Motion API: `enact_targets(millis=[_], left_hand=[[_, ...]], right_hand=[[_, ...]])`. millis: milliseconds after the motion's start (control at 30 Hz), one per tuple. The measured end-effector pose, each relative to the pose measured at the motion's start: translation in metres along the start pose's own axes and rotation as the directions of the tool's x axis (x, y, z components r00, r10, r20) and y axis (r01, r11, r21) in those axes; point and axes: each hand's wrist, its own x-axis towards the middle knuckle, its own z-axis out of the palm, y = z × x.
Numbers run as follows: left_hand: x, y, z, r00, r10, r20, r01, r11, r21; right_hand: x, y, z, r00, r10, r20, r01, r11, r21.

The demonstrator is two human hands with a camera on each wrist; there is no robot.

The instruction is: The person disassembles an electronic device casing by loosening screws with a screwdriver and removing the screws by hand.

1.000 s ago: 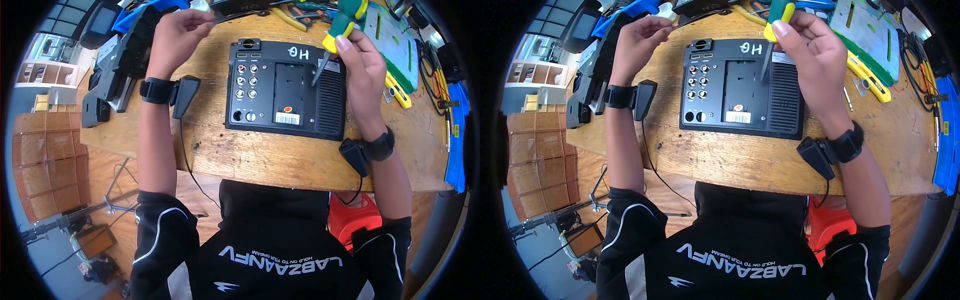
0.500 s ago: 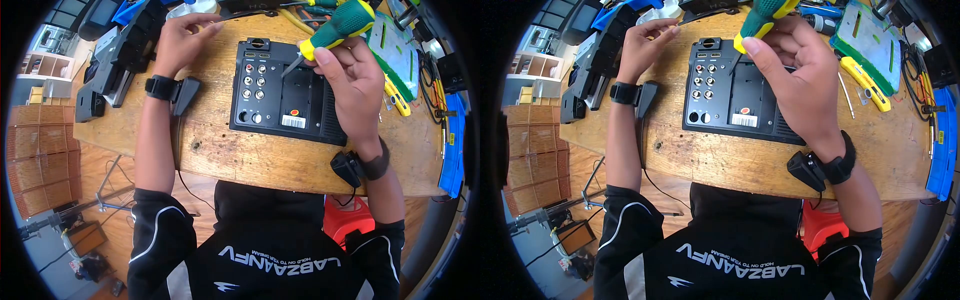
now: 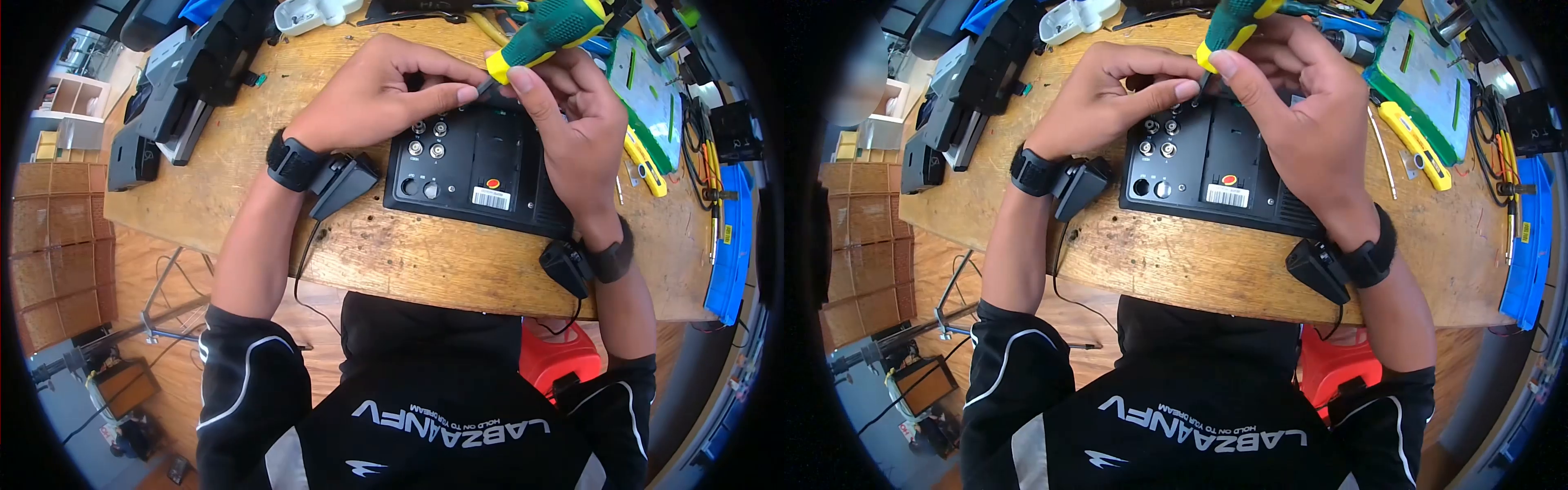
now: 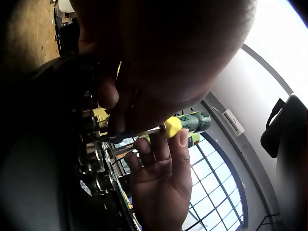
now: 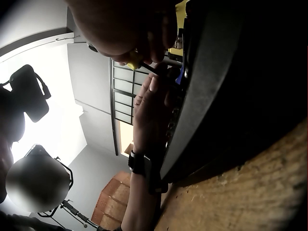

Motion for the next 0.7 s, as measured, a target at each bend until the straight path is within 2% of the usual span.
enact_targets(millis=[67,133,267,333,367,433,467,533,567,633,700], left_hand=[[-0.001,-0.002,0.003,1.000,-0.014,0.012,0.015,0.997,-0.071],[0.000,-0.007,0.003,1.000,-0.023,-0.016,0.022,0.999,-0.038],[0.001,-0.006,0.001,0.999,0.021,-0.046,-0.018,0.997,0.075],[0.001,-0.006,0.002,0.996,0.043,-0.078,-0.030,0.987,0.161],[0.001,-0.005,0.002,0.996,0.044,-0.082,-0.030,0.987,0.160],[0.001,-0.003,0.002,0.993,0.040,-0.109,-0.025,0.991,0.131],[0.001,-0.003,0.003,0.993,0.038,-0.112,-0.023,0.991,0.130],[0.001,-0.003,0.005,0.985,0.043,-0.167,-0.014,0.985,0.173],[0.001,-0.002,0.005,0.985,0.041,-0.167,-0.012,0.985,0.173],[0.001,-0.003,0.005,0.981,0.066,-0.182,-0.027,0.977,0.210],[0.001,-0.004,0.006,0.981,0.079,-0.179,-0.040,0.976,0.215]], right_hand=[[0.001,0.000,-0.001,1.000,-0.019,0.014,0.019,1.000,-0.012],[0.005,-0.001,-0.004,0.994,-0.021,0.111,0.019,1.000,0.014],[0.020,-0.009,-0.002,0.992,0.000,0.127,-0.004,1.000,0.030],[0.028,-0.017,-0.007,0.976,0.081,0.204,-0.059,0.992,-0.111],[0.033,-0.023,-0.009,0.975,0.080,0.208,-0.058,0.992,-0.112],[0.041,-0.034,-0.011,0.924,0.296,0.242,-0.242,0.943,-0.230],[0.041,-0.027,-0.010,0.923,0.297,0.246,-0.242,0.942,-0.231],[0.040,-0.001,-0.007,0.933,0.193,0.304,-0.246,0.958,0.146],[0.041,0.012,-0.008,0.932,0.194,0.305,-0.247,0.958,0.148],[0.041,0.030,-0.011,0.932,-0.024,0.361,-0.050,0.980,0.194],[0.040,0.036,-0.016,0.933,0.000,0.360,-0.065,0.983,0.170]])
